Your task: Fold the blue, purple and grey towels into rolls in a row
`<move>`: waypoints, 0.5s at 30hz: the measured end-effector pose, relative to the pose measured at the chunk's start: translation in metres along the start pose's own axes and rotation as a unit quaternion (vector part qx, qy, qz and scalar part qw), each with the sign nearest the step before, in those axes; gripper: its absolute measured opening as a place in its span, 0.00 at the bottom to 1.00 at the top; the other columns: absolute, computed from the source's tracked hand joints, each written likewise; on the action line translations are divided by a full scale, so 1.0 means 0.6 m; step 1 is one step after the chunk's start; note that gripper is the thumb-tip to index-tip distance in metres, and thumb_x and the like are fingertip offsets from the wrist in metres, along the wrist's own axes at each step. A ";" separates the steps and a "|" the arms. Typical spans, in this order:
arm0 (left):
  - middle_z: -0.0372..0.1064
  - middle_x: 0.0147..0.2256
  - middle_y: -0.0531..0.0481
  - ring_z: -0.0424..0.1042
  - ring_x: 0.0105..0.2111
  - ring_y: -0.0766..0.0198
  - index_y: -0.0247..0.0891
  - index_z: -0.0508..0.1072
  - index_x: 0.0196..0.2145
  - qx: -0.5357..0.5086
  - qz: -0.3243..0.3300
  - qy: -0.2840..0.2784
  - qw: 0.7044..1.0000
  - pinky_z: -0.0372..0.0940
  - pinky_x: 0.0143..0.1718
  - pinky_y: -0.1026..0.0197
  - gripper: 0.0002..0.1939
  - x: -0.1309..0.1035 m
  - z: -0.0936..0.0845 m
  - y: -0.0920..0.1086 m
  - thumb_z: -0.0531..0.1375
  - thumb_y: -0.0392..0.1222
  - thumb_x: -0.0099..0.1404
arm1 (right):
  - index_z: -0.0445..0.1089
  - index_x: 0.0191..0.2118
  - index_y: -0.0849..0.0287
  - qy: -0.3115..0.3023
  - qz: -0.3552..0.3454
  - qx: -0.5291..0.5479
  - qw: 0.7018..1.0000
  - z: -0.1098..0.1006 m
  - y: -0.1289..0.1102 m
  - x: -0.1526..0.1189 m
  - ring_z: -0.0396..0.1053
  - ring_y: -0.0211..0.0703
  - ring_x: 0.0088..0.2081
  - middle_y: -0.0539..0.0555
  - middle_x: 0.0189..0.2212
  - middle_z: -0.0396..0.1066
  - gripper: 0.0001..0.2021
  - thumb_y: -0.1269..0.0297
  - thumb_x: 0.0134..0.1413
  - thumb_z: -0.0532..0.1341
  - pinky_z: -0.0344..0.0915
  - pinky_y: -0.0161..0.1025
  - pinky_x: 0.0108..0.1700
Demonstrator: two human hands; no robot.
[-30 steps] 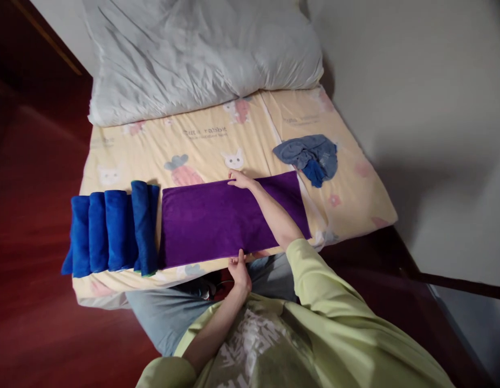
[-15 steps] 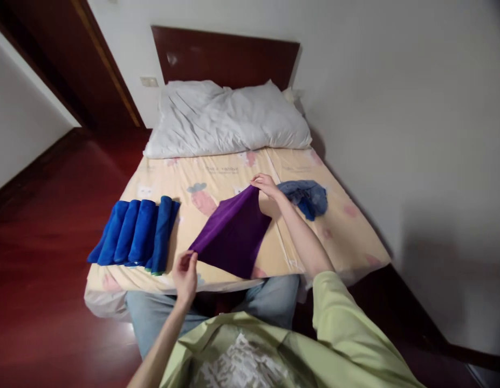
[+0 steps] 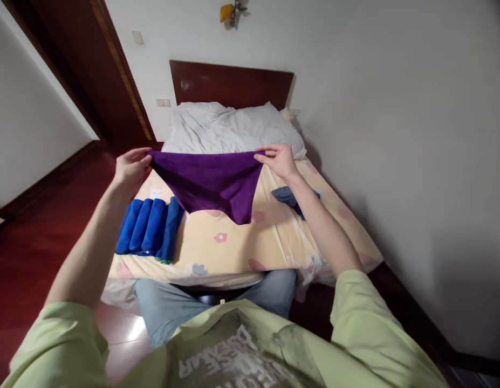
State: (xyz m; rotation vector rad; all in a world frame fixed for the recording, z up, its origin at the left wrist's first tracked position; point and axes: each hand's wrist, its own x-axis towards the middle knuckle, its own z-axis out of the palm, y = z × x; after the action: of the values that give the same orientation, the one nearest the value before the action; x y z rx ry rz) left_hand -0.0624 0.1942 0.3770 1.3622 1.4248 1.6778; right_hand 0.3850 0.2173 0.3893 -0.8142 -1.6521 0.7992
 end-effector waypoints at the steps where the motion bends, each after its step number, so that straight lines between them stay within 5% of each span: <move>1: 0.72 0.33 0.52 0.77 0.41 0.62 0.23 0.72 0.44 0.017 0.004 -0.003 1.000 0.69 0.48 0.50 0.20 0.011 -0.003 0.015 0.58 0.48 0.70 | 0.78 0.45 0.62 0.010 -0.011 -0.013 1.000 0.003 -0.012 0.002 0.78 0.45 0.42 0.54 0.36 0.79 0.24 0.49 0.47 0.74 0.78 0.46 0.48; 4: 0.69 0.30 0.55 0.77 0.41 0.65 0.15 0.69 0.45 0.046 0.040 0.001 0.998 0.65 0.48 0.49 0.27 0.025 -0.006 0.060 0.40 0.43 0.76 | 0.77 0.45 0.61 0.046 -0.029 -0.050 0.997 0.011 -0.045 0.006 0.78 0.45 0.41 0.53 0.35 0.79 0.23 0.50 0.48 0.73 0.78 0.44 0.47; 8: 0.72 0.28 0.56 0.77 0.37 0.67 0.31 0.75 0.40 0.022 0.071 0.031 0.997 0.72 0.47 0.58 0.16 0.015 0.005 0.111 0.69 0.45 0.62 | 0.77 0.41 0.59 0.104 -0.020 -0.058 0.993 0.006 -0.078 -0.003 0.78 0.44 0.38 0.52 0.31 0.78 0.22 0.52 0.43 0.77 0.79 0.41 0.44; 15: 0.75 0.31 0.47 0.77 0.35 0.62 0.29 0.77 0.39 -0.045 0.026 -0.058 0.997 0.73 0.46 0.54 0.11 0.002 0.058 0.142 0.68 0.30 0.56 | 0.75 0.36 0.60 0.201 0.035 0.007 0.979 -0.057 -0.057 -0.014 0.76 0.40 0.32 0.51 0.28 0.77 0.22 0.57 0.36 0.80 0.74 0.37 0.35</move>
State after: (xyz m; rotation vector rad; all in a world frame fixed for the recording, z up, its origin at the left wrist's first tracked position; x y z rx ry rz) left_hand -0.0141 0.1842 0.4547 1.4342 1.2444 1.6456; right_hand 0.4160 0.1951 0.4200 -0.9589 -1.2622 0.6429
